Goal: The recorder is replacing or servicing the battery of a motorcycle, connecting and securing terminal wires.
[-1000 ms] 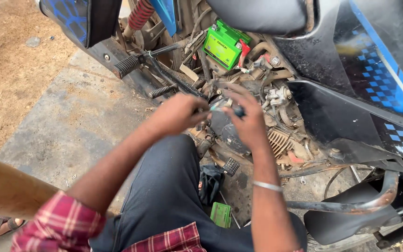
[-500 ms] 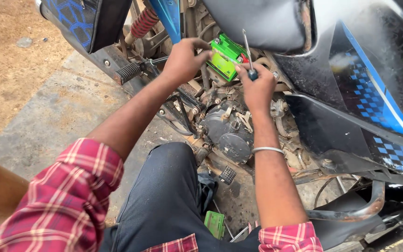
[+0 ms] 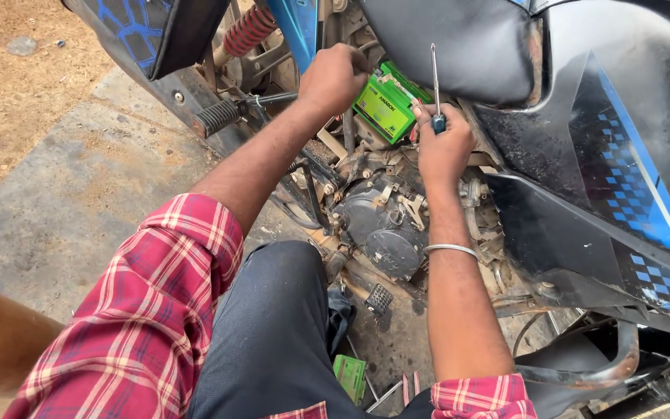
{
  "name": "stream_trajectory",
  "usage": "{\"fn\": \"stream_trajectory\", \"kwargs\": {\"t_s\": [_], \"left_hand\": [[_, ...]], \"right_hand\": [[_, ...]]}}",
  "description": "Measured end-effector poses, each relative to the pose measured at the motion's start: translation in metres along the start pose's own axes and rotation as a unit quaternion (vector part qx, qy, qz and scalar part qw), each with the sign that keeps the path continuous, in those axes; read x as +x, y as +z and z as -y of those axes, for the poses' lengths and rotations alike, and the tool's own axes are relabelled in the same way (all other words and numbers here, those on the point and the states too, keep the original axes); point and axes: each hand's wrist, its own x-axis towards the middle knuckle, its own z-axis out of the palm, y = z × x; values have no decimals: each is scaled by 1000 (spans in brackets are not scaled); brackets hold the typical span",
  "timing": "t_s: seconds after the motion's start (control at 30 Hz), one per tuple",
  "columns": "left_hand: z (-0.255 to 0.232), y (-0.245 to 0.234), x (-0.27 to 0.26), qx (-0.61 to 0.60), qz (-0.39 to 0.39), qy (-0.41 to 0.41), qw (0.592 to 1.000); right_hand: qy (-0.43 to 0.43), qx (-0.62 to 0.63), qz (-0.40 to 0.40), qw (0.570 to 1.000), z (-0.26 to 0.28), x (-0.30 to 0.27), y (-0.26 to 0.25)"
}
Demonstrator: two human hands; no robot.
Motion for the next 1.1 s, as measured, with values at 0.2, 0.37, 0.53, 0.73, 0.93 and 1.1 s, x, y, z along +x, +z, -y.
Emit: {"fn": "stream_trajectory", "kwargs": {"t_s": [0.2,0.37,0.53,0.73,0.93,1.1], "left_hand": [[-4,-3,3,63,6,27,998],[-7,-4,11,63,3,41,997],[-7,7,21,145,-7,27,989],[-22,30,28,154,-14,10,988],[-8,40,31,186,-37,85,978],[5,44,39,290,-7,187,939]], "right_hand": [[-47,-69,-33,996,3,-1,13],[88,97,-33,991,3,-3,11],[19,90,-115,989,-23,-16,0],[71,160,-104,979,-33,-26,-5],[54,172,-103,978,-41,-38,-8],[74,210,-96,970,-41,-40,-12]]}}
